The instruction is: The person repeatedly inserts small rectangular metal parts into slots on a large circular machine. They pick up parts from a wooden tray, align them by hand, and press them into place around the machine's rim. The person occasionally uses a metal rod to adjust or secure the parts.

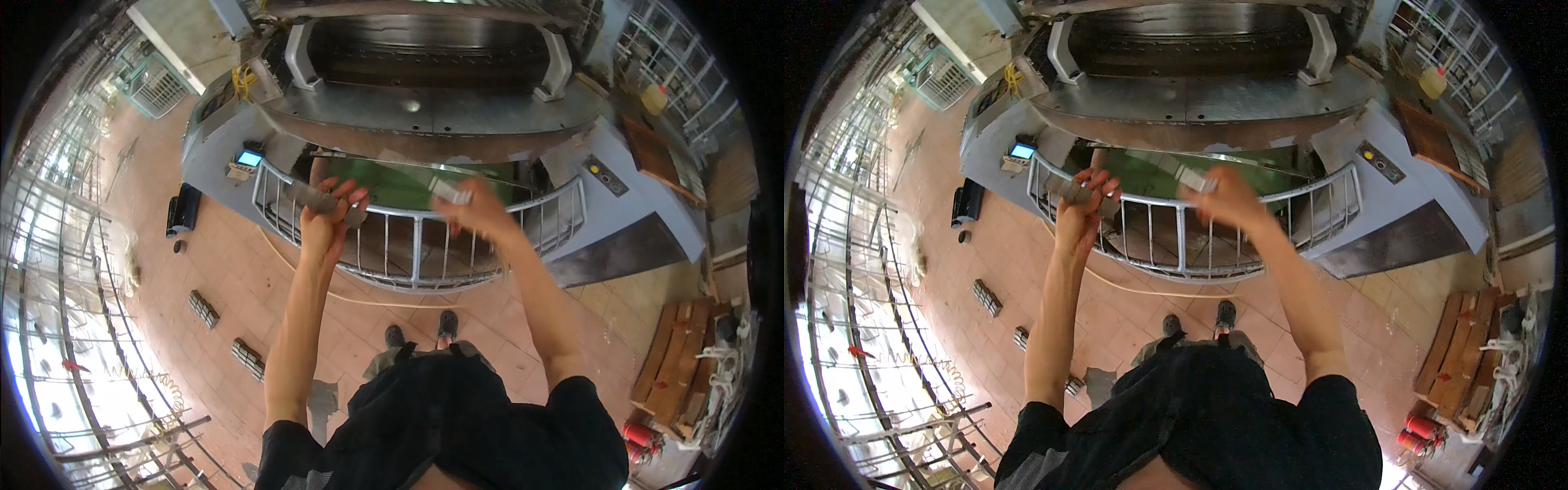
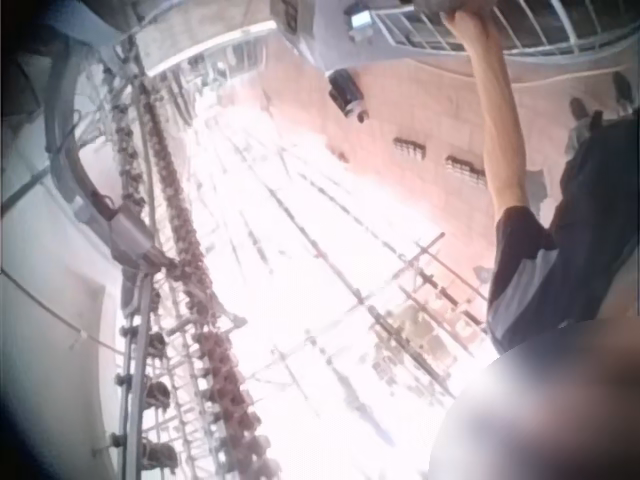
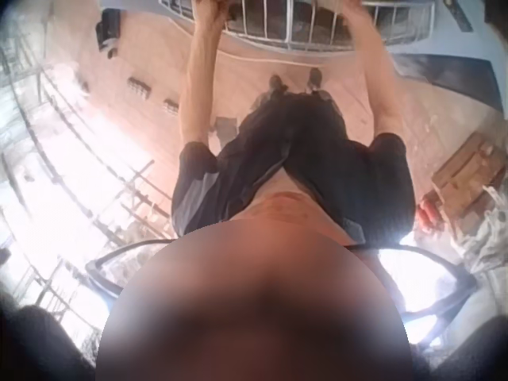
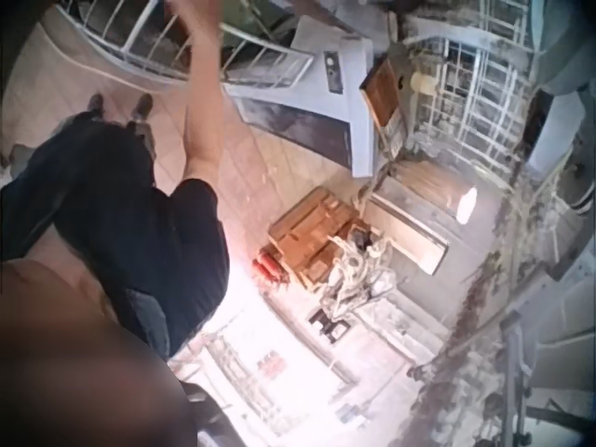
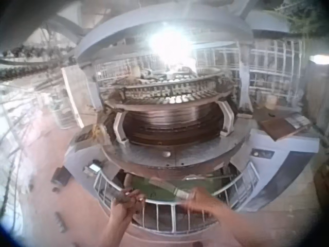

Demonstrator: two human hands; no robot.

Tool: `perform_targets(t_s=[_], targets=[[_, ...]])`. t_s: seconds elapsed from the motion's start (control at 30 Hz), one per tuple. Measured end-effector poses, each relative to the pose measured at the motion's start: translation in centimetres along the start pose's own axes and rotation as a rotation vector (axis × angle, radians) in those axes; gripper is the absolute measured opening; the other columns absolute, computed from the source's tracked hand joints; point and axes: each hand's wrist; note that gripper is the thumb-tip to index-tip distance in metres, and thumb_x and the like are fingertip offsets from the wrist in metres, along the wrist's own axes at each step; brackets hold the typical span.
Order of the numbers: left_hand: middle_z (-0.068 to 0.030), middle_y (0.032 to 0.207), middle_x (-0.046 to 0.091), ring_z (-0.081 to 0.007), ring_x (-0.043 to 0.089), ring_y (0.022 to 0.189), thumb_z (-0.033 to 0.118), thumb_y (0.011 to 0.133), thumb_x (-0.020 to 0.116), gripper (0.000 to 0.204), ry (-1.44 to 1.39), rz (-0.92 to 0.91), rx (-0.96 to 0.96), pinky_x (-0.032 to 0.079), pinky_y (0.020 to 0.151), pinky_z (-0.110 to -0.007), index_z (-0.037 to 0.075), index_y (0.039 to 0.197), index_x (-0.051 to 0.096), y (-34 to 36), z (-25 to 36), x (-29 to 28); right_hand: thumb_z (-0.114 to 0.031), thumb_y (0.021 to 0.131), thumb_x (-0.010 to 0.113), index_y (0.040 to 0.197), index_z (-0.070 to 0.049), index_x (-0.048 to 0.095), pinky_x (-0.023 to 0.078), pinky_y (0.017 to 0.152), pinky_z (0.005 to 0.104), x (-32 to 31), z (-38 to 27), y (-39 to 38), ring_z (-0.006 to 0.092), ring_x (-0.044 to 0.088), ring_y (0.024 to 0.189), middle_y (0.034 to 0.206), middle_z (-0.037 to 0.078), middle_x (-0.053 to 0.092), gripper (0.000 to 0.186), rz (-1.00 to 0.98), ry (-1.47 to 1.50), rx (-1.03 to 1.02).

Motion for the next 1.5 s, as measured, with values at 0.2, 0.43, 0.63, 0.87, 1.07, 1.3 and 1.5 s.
perform_targets(t_s=[0.2,0.43,0.63,0.87,1.07,1.3,1.5], targets=[[-0.0204,0.123,0.063,-0.0281,0.064,0.105,-0.015,0.092,0.052,0.032,-0.113,-0.116,0.016,0.054,0.097,-0.048,-0.003,0.121,0.051,3.5,0.4,0.4,-0.033,0.085,0.078,0.094,-0.003,0.078,0.050,0.064,0.0374,3.9,5.9,-2.8,0.0256,0.065,0.064,0.070,0.016,0.069,0.031,-0.186,-0.015,-0.055],[-0.0192,0.116,0.067,-0.0286,0.070,0.098,-0.015,0.093,0.053,0.027,0.270,-0.190,0.165,0.056,0.091,-0.043,-0.004,0.118,0.055,5.1,0.1,7.8,-0.024,0.081,0.083,0.092,-0.002,0.071,0.051,0.075,0.0458,-1.7,18.9,0.4,0.0377,0.064,0.090,0.096,0.016,0.070,0.027,0.522,-0.353,-0.578],[-0.0183,0.115,0.070,-0.0297,0.073,0.100,-0.012,0.095,0.050,0.023,0.584,-0.414,0.570,0.056,0.092,-0.039,-0.006,0.115,0.060,11.6,5.9,14.6,-0.033,0.074,0.083,0.118,-0.009,0.067,0.044,0.089,0.0489,-1.4,37.8,-3.4,0.0328,0.054,0.109,0.114,0.007,0.069,0.052,0.492,-0.763,-0.401],[-0.0187,0.113,0.072,-0.0272,0.073,0.096,-0.013,0.093,0.054,0.026,0.858,-0.503,0.355,0.054,0.094,-0.040,-0.004,0.116,0.062,15.6,3.2,13.5,-0.029,0.065,0.090,0.128,-0.009,0.062,0.046,0.091,0.0486,-1.6,39.0,-4.7,0.0357,0.055,0.109,0.123,0.010,0.067,0.073,0.327,-0.594,-0.183],[-0.0169,0.109,0.072,-0.0245,0.071,0.090,-0.012,0.094,0.054,0.020,0.584,-0.641,0.270,0.054,0.090,-0.039,-0.003,0.108,0.064,18.9,1.9,10.7,-0.017,0.074,0.087,0.114,-0.003,0.067,0.053,0.078,0.0476,-1.6,29.9,-4.5,0.0347,0.064,0.092,0.112,0.016,0.069,0.047,0.620,-0.376,-0.121],[-0.0166,0.107,0.072,-0.0246,0.072,0.093,-0.010,0.092,0.057,0.020,0.482,-0.995,-0.239,0.054,0.096,-0.042,-0.001,0.108,0.064,16.1,4.6,8.1,0.000,0.093,0.068,0.115,0.009,0.068,0.054,0.097,0.0326,4.8,6.0,2.2,0.0213,0.069,0.107,0.112,0.015,0.073,0.024,0.533,0.513,-0.286],[-0.0180,0.105,0.073,-0.0283,0.073,0.096,-0.005,0.090,0.066,0.024,0.352,-1.000,-0.924,0.057,0.092,-0.042,-0.006,0.114,0.064,11.3,2.3,1.5,-0.015,0.092,0.074,0.112,0.009,0.070,0.056,0.066,0.0251,10.3,-3.6,7.7,0.0140,0.070,0.076,0.100,0.014,0.075,0.032,0.124,0.491,0.109]])
Point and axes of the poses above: each hand's wrist, its own y-axis towards the middle knuckle, its own x-axis out of the palm, z = x × y
